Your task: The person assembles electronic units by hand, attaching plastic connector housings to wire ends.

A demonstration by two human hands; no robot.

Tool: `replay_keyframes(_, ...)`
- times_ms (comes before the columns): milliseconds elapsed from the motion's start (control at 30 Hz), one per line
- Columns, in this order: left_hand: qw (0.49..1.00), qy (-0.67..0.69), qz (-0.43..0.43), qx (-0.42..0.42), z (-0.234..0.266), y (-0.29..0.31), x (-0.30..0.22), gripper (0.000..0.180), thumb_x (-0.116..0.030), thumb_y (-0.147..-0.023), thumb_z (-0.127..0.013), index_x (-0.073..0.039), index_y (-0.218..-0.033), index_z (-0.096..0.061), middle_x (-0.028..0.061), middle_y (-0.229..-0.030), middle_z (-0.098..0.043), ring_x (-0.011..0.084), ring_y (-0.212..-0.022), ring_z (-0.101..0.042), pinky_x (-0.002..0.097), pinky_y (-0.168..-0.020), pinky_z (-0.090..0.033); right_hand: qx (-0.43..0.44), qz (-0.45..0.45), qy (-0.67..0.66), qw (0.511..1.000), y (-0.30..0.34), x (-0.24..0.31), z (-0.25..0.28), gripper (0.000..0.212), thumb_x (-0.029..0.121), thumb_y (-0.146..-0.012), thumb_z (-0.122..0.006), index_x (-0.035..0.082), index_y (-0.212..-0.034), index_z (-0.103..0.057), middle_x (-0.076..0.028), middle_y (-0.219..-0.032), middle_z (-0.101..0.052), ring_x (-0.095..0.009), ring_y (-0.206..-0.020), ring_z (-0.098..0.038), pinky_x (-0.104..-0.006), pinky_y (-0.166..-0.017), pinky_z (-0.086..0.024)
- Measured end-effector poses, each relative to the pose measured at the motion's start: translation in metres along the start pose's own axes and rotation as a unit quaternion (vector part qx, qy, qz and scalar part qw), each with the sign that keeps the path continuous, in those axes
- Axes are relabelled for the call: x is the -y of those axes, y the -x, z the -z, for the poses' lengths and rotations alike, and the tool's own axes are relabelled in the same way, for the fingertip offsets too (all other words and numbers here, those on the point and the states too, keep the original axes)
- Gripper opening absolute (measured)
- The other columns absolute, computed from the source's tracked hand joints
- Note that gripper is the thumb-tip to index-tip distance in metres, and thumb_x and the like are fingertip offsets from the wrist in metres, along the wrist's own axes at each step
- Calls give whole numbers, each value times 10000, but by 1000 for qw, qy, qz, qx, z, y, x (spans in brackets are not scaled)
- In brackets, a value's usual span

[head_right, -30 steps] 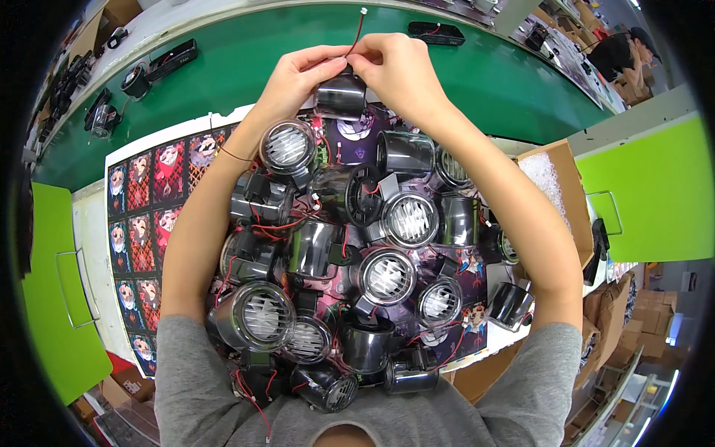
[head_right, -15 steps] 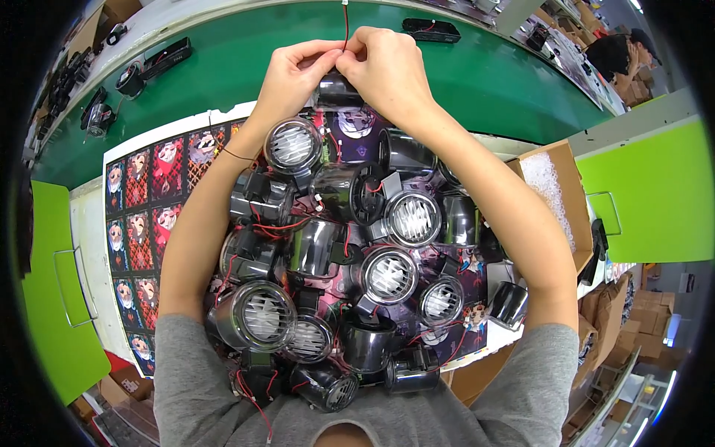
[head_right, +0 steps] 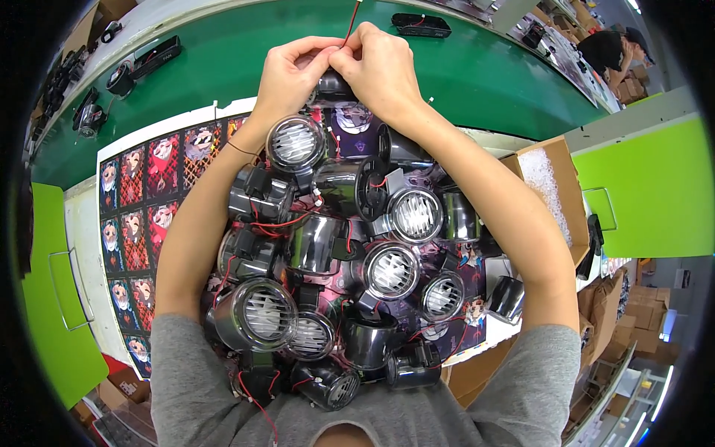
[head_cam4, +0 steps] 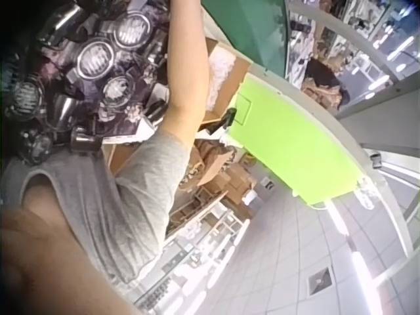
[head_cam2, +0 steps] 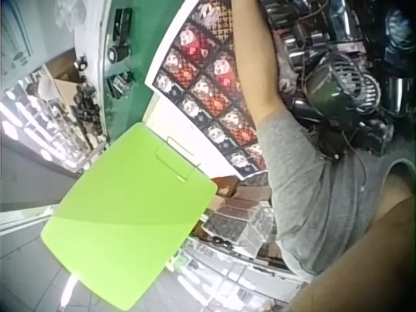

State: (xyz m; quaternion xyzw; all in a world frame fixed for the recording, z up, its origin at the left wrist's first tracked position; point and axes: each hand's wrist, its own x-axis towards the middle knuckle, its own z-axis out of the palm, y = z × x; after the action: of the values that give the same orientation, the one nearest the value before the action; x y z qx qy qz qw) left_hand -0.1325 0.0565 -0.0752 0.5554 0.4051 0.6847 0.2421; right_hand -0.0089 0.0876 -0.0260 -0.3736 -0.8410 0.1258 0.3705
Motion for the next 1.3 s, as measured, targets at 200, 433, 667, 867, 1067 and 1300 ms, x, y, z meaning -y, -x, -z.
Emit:
replay_keyframes(200,1000,21,-4,21,2,2,-2,148,-79,-779,-581,7,-882,-643,88,-753,-650,104,-672,-597,222,-629,-474,49,-90,-11,995,-12,-11,11,223,177,-687,-620,-35,-758,-605,-126,-646,-612,-168,-592,-600,-285,-581,-478)
replay_keyframes(433,993,99,56,42,2,0,-1,205,-153,-854,-510,11,-915,-618,46,-815,-621,60,-728,-558,182,-651,-445,156,-70,-220,960,-2,-25,29,203,75,-805,-513,-52,-943,-590,-108,-899,-629,-148,-838,-604,-256,-762,-469)
replay_keyframes(667,971,175,158,41,7,0,3,194,-161,-853,-501,-6,-934,-582,78,-792,-615,109,-718,-588,222,-655,-478,152,166,52,973,9,8,77,235,104,-780,-545,-9,-984,-579,-133,-948,-614,-224,-900,-592,-304,-803,-446)
replay_keyframes(867,933,242,255,78,13,2,-11,383,-225,-833,-503,-3,-1144,-473,124,-838,-609,161,-785,-590,264,-717,-478,82,-126,96,984,54,-29,187,255,183,-812,-557,-34,-945,-578,-75,-812,-606,-113,-741,-564,-233,-690,-440)
replay_keyframes(1067,893,248,282,246,26,-13,-21,392,-96,-805,-563,29,-1163,-465,132,-857,-611,188,-906,-587,263,-786,-467,195,-371,106,902,143,-90,245,209,182,-797,-550,-21,-845,-564,-27,-659,-562,-81,-515,-507,-212,-435,-416)
replay_keyframes(1300,879,282,287,257,34,-18,-17,261,-90,-781,-589,0,-1015,-518,65,-780,-614,212,-971,-560,286,-949,-337,229,-284,82,928,163,-112,216,94,14,-726,-549,-42,-802,-551,-37,-622,-543,-92,-543,-504,-227,-456,-401)
